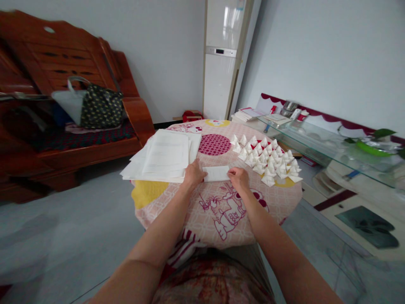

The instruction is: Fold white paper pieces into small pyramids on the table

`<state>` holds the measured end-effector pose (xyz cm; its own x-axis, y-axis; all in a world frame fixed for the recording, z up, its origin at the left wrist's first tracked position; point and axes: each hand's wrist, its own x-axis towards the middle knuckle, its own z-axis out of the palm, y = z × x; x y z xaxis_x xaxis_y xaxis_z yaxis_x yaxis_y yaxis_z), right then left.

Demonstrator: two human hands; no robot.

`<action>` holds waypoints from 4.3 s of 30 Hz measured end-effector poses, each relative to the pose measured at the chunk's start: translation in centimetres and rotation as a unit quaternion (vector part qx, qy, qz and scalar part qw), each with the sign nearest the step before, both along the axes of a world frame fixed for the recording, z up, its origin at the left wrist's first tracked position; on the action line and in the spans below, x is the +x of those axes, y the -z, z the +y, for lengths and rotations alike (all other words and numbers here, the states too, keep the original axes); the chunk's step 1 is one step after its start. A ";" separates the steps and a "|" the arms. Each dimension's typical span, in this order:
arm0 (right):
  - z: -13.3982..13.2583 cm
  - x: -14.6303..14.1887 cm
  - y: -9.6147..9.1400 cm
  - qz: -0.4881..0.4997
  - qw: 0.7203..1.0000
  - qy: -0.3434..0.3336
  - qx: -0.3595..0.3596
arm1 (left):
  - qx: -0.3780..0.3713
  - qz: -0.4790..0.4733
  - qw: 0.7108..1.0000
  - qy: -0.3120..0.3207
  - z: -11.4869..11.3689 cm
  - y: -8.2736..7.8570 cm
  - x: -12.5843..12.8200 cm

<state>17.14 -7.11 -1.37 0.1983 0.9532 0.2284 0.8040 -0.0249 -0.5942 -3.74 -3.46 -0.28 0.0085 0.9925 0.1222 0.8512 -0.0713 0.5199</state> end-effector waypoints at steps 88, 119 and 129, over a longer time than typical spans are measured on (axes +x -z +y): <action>-1.8 0.1 -2.5 -0.065 0.998 0.003 -0.023 | 0.079 0.129 0.943 0.297 -0.4 0.9 1.2; -1.6 -1.5 -1.8 -0.107 0.990 -0.031 -0.082 | -0.026 0.033 0.923 0.382 1.5 0.8 -2.2; -1.8 -1.5 -1.9 -0.103 0.990 -0.037 -0.083 | 0.064 -0.074 0.953 0.287 1.5 1.9 -1.3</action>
<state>15.69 -8.96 0.58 0.0922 0.9912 0.0953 0.9111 -0.0453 -0.4098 -5.00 -2.00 -2.19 0.5186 0.8063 0.2845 0.5711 -0.5743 0.5865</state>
